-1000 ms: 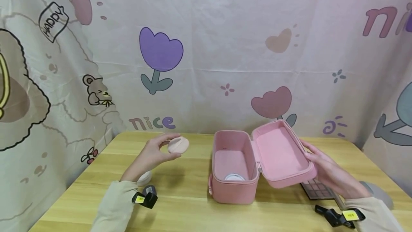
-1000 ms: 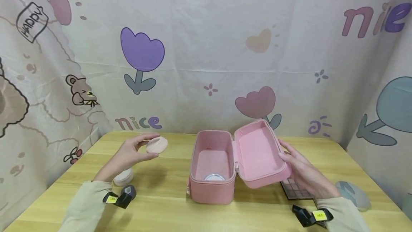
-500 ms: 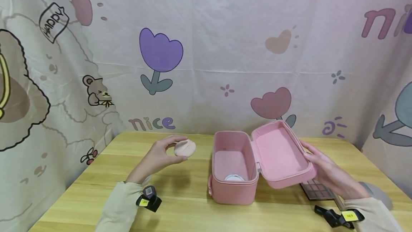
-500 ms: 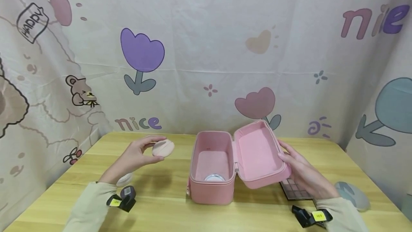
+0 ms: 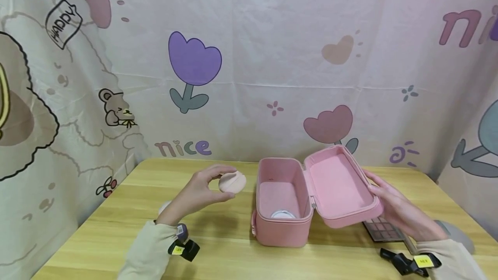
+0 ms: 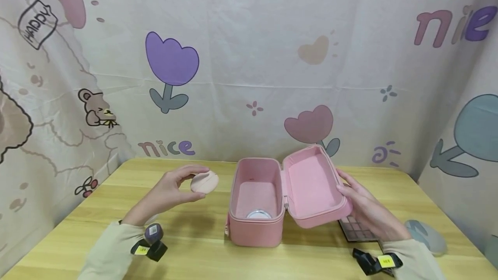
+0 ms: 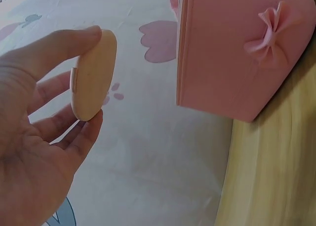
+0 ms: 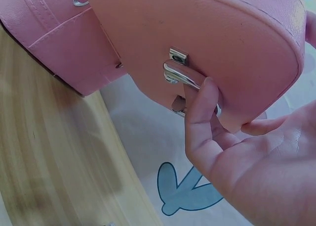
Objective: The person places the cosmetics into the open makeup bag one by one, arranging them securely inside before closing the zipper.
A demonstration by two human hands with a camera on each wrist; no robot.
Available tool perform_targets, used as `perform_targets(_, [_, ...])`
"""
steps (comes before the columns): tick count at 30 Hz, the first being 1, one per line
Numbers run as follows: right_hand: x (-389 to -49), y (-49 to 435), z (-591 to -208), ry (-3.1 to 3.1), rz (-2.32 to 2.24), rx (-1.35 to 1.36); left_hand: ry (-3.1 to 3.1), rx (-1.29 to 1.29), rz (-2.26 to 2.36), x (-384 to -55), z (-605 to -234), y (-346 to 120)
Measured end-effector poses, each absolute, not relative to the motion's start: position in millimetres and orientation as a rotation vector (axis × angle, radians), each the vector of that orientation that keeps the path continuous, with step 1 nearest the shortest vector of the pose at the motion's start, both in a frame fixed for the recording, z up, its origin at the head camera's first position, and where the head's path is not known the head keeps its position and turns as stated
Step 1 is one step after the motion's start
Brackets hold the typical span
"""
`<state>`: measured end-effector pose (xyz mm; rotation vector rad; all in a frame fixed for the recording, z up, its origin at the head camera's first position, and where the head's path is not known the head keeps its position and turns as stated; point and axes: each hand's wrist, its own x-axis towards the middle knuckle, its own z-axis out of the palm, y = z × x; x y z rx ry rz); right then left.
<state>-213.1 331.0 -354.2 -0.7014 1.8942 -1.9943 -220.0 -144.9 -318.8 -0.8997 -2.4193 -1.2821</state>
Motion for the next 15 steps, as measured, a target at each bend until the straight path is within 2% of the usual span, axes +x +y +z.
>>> perform_targets(15, [-213.7, 332.1, -353.8, 1.907, -1.990, -0.681, -2.372, -1.043, -1.290, -216.1, -323.5, -126.9])
